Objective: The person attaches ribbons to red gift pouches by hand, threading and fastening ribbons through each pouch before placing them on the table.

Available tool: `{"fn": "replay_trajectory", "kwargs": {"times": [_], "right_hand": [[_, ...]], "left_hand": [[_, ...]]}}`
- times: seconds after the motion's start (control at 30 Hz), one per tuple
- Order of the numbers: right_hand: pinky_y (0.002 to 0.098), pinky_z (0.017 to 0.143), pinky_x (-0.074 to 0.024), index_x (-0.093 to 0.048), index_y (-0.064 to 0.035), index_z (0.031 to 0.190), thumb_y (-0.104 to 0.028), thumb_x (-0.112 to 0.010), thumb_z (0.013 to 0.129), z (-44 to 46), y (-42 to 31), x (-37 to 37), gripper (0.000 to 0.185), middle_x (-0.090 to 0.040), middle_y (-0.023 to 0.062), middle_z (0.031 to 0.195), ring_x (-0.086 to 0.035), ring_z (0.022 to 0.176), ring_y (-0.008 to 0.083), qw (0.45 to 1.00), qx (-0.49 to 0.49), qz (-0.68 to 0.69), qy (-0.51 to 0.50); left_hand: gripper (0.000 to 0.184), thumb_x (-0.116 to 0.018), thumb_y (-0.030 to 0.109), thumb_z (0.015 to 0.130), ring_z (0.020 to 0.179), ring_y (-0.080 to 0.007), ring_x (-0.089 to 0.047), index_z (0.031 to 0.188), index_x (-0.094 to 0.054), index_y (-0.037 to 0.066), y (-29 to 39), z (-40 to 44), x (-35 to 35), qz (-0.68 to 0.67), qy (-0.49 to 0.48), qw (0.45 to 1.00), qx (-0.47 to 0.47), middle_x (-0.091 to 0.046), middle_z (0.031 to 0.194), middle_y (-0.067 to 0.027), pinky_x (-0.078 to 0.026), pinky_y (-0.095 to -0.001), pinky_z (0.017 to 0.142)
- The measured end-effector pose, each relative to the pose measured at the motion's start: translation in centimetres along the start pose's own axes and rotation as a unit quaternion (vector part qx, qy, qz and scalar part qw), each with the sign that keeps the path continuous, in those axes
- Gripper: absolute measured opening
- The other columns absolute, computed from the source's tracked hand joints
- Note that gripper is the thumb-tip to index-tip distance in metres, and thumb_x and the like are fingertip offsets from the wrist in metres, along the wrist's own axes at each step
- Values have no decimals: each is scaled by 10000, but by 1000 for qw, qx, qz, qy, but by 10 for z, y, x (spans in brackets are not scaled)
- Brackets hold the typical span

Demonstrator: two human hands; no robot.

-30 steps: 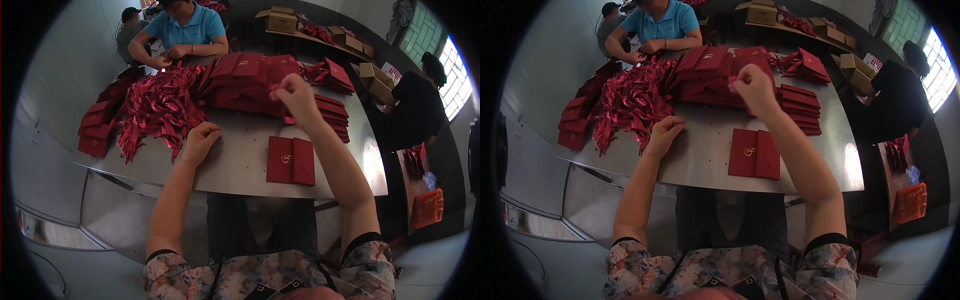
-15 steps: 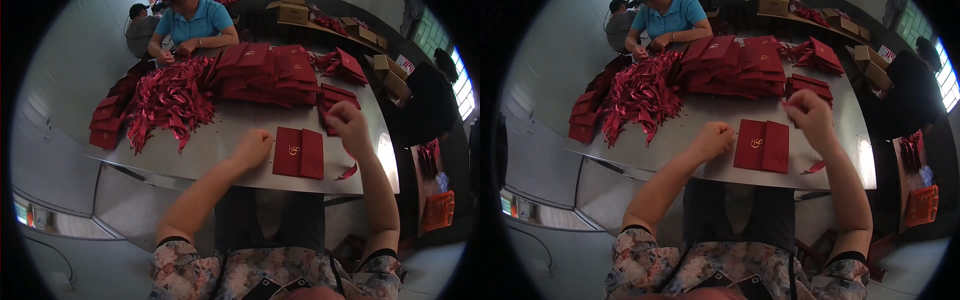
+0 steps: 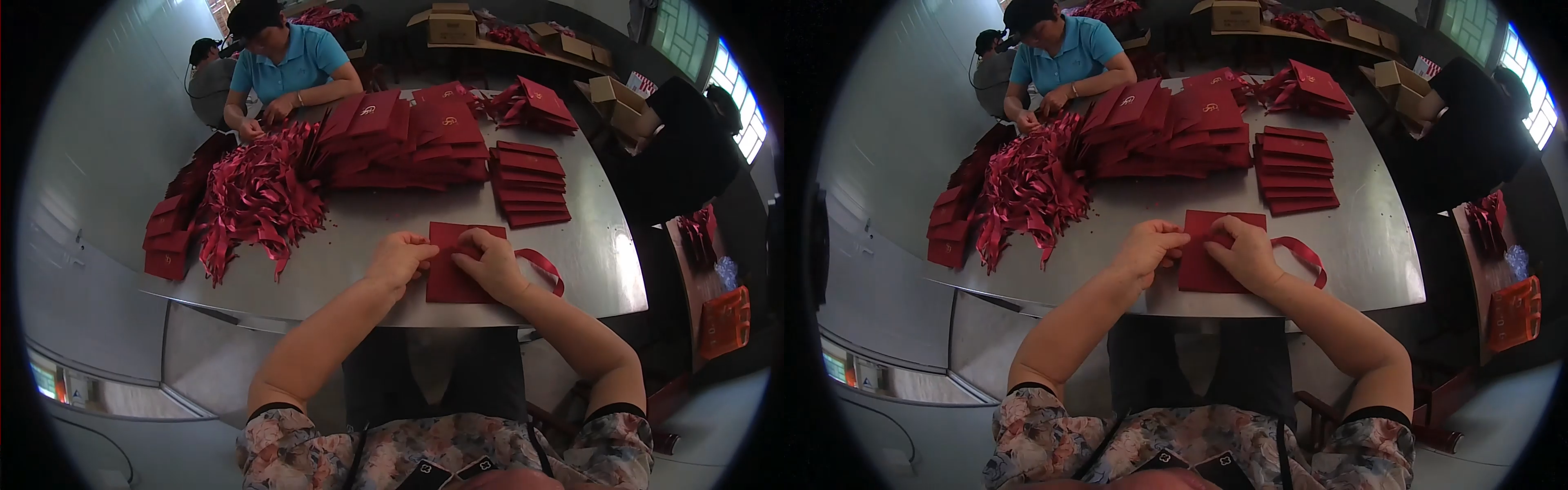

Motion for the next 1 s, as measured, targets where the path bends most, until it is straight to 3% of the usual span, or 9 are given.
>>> {"fn": "replay_trajectory", "kwargs": {"times": [0.17,0.3,0.33,0.47,0.57,0.77,0.87,1.0], "right_hand": [[309,786,-513,-644,6,987,-101,-720,826,1,1,2,208,-688,130,930,-661,858,210,999,-31,-1,-20],[288,752,-509,-634,8,989,-76,-691,855,2,6,12,169,-683,92,915,-654,815,190,996,32,64,51],[254,716,-511,-639,1,1038,-64,-671,882,6,25,6,172,-678,57,921,-645,806,136,989,-20,142,40],[215,671,-509,-639,-6,1101,-64,-669,895,2,28,11,216,-665,35,931,-630,788,83,978,-90,187,20],[206,641,-513,-651,-6,1106,-66,-677,889,0,28,7,226,-663,32,933,-626,761,72,975,-130,182,-10],[215,629,-520,-675,9,1026,-64,-696,871,5,21,6,172,-674,42,932,-633,749,91,984,-86,150,-45],[218,623,-518,-682,13,988,-46,-700,855,10,26,11,146,-679,47,881,-642,749,95,974,-144,174,-29],[237,634,-522,-674,33,960,-31,-683,852,32,12,13,125,-674,59,784,-660,739,108,993,-72,56,-76]], "left_hand": [[150,-677,72,843,786,-170,-605,979,-616,56,-2,-3,-12,-30,-18,998,45,-650,903,-57,-507,-327,710],[121,-647,60,869,837,-172,-623,985,-613,59,0,-1,-17,-59,-41,997,41,-655,918,-60,-518,-335,753],[105,-627,68,888,850,-176,-631,991,-610,63,0,2,-18,-89,-60,994,34,-659,926,-60,-517,-331,763],[125,-573,116,955,869,-184,-660,1059,-614,59,0,10,-16,-154,-116,981,21,-680,1000,-66,-526,-327,820],[99,-581,136,942,856,-193,-649,1017,-603,75,2,9,-16,-148,-119,981,29,-676,960,-61,-515,-343,793],[97,-612,113,930,840,-195,-654,1020,-603,81,-2,22,-18,-101,-117,987,45,-675,961,-57,-520,-358,795],[136,-640,72,903,848,-186,-652,1034,-604,82,2,24,-15,-123,-116,985,18,-672,962,-52,-525,-352,794],[180,-662,35,877,856,-175,-648,1043,-606,75,5,29,-12,-146,-108,983,-7,-669,963,-46,-526,-337,807]]}}
Point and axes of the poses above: each hand's wrist, its own z-axis towards the middle knuckle, its own x-axis out of the back of the hand, y = z × x, the point moved 9 cm from there along z, towards the middle knuckle
